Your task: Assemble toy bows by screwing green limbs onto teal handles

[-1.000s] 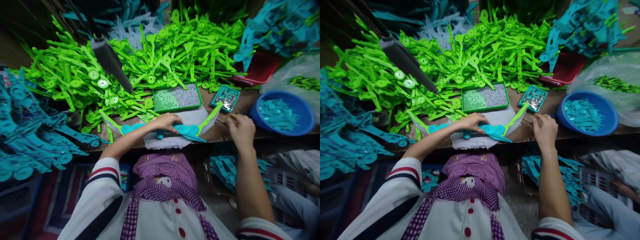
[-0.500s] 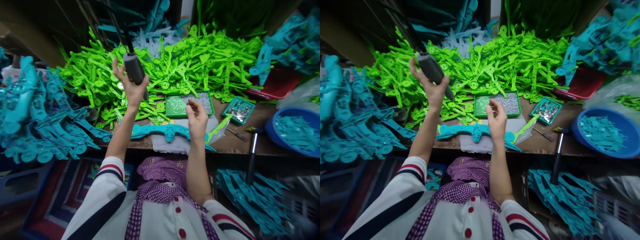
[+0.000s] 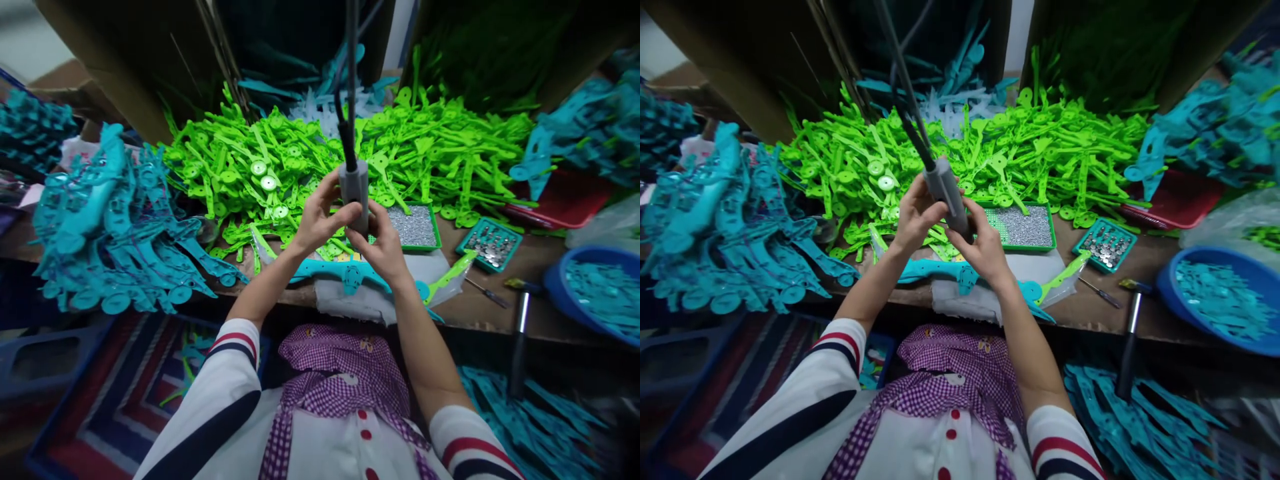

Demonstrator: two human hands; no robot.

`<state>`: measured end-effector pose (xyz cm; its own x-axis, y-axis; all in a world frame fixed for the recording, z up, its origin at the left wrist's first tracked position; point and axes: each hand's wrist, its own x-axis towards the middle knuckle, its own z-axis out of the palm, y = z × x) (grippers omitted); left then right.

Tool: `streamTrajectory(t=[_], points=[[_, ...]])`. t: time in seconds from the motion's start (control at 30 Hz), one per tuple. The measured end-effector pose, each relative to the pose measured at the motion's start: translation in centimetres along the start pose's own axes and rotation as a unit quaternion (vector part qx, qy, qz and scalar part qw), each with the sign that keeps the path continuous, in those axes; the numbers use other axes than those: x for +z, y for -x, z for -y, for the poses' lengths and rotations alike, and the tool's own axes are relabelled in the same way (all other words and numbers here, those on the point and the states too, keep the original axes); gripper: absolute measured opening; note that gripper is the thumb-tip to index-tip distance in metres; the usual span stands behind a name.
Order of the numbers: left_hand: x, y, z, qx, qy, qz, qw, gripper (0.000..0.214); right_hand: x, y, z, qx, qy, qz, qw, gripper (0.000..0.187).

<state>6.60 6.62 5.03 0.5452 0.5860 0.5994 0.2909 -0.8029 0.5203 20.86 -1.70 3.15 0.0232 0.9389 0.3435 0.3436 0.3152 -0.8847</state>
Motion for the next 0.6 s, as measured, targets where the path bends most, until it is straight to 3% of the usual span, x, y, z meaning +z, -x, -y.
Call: streamTrajectory(t=[0.23, 0.43, 0.6], points=[[0.0, -0.3, -2.8, 0.047, 0.019, 0.041, 0.998, 0.065, -3.2, 1.1, 0.4, 0.011, 0.173, -0.011, 0.985, 0.058], [1.7, -0.5, -4.2, 0.023, 0.024, -0.034, 0.999, 0.062, -3.4, 2.9, -0.8, -0.002, 0.069, -0.04, 0.997, 0.036], [2.8, 0.4, -5.8, 0.02, 0.02, -0.009, 1.0, 0.067, -4.5, 3.8, -1.5, 0.007, -0.005, -0.111, 0.994, 0.026]])
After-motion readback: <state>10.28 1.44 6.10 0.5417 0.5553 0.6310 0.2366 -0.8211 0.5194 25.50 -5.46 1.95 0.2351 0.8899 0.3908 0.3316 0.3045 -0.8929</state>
